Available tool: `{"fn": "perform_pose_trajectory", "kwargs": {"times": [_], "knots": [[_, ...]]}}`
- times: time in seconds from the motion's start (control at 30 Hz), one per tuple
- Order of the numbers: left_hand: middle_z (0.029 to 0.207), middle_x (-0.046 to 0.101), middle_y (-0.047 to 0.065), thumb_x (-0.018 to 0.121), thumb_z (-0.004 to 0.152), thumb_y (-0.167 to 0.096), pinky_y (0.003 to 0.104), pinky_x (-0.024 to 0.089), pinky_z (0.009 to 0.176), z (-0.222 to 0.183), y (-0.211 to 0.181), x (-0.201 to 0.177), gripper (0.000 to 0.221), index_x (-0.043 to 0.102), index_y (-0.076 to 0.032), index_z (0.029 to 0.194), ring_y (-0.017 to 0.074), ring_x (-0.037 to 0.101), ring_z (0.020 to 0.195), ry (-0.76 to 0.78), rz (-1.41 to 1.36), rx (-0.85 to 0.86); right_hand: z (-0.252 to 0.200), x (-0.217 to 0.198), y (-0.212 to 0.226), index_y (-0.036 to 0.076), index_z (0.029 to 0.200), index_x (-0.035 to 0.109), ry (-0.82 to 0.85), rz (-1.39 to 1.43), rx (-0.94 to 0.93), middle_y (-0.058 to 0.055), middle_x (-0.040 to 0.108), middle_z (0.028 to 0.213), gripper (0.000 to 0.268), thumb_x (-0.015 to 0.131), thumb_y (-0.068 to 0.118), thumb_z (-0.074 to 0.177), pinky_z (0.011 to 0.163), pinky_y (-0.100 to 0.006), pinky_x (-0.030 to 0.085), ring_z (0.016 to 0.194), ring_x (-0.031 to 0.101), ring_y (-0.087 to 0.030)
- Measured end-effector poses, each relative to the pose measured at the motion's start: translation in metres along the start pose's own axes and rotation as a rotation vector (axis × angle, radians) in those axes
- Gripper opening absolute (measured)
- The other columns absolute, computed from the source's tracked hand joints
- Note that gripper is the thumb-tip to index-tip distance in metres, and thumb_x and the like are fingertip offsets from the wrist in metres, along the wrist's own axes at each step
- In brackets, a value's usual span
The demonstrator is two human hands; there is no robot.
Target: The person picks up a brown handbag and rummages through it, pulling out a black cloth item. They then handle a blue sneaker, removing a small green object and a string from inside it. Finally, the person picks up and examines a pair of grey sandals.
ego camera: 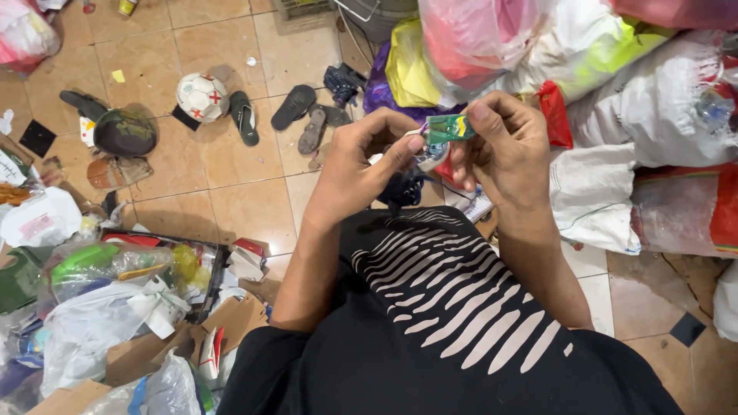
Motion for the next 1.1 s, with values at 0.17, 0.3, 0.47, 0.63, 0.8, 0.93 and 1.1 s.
{"fn": "perform_pose_trajectory", "kwargs": {"times": [0.17,0.3,0.47,0.63,0.8,0.93,1.1], "knots": [[0.096,0.074,0.007,0.076,0.098,-0.01,0.026,0.055,0.075,-0.004,0.006,-0.039,0.018,0.07,0.001,0.111,0.0104,0.068,0.085,0.095,0.319,0.251,0.007,0.013,-0.009,-0.002,0.104,0.064,-0.004,-0.028,-0.006,-0.015,0.066,0.075,0.025,0.063,0.022,0.11,0.041,-0.029,0.044,0.053,0.062,-0.021],[0.113,0.078,0.01,0.074,0.099,-0.005,0.03,0.059,0.09,-0.01,0.004,-0.058,0.017,0.071,-0.001,0.116,0.0176,0.076,0.101,0.015,0.277,0.302,0.011,0.02,-0.018,-0.002,0.106,0.065,0.005,-0.054,-0.053,-0.015,0.067,0.081,0.02,0.061,0.017,0.11,0.045,-0.03,0.047,0.058,0.064,-0.022],[0.106,0.076,0.009,0.078,0.094,-0.004,0.031,0.06,0.084,-0.01,-0.001,-0.071,0.018,0.074,-0.005,0.112,0.018,0.075,0.095,-0.133,0.442,0.321,0.014,0.064,0.006,-0.002,0.115,0.062,0.207,-0.545,-0.287,-0.017,0.068,0.103,0.018,0.064,0.012,0.103,0.084,-0.038,0.057,0.092,0.069,-0.025],[0.107,0.076,0.009,0.082,0.091,-0.008,0.031,0.061,0.086,-0.013,0.013,-0.069,0.026,0.071,-0.007,0.113,0.0158,0.075,0.094,-0.103,0.592,0.431,0.017,0.11,-0.011,-0.003,0.122,0.06,0.33,-1.272,-0.557,-0.019,0.069,0.108,0.047,0.072,0.022,0.085,0.084,-0.043,0.057,0.096,0.07,-0.031],[0.116,0.08,0.012,0.079,0.104,-0.012,0.034,0.065,0.096,-0.017,0.035,-0.088,0.044,0.057,-0.006,0.14,0.0172,0.079,0.104,-0.074,0.066,0.092,0.025,0.095,-0.053,0.0,0.125,0.064,0.23,-1.221,-0.28,-0.018,0.072,0.101,0.025,0.065,0.005,0.101,0.076,-0.039,0.056,0.09,0.073,-0.034],[0.156,0.037,0.023,0.087,0.084,-0.022,0.035,0.061,0.094,-0.007,0.024,-0.08,0.076,0.045,-0.008,0.146,0.0202,0.074,0.1,-0.131,0.223,0.342,0.023,0.097,-0.055,0.0,0.12,0.067,0.17,-1.138,-0.288,-0.016,0.073,0.101,0.017,0.064,0.005,0.104,0.076,-0.034,0.057,0.088,0.075,-0.026],[0.149,0.048,0.024,0.098,0.064,-0.046,0.048,0.052,0.107,-0.002,0.07,-0.086,0.105,0.05,-0.01,0.151,0.0476,0.06,0.129,-0.206,0.826,0.401,0.018,0.065,-0.053,-0.002,0.113,0.068,0.001,-0.674,-0.029,-0.01,0.075,0.096,0.014,0.061,0.009,0.108,0.078,-0.026,0.059,0.087,0.072,-0.008]]}}
Point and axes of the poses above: each hand's wrist, its own z-axis towards the middle knuckle, its own x-axis out of the palm, y = z × x, the point moved 3 cm from there along z, towards the middle knuckle
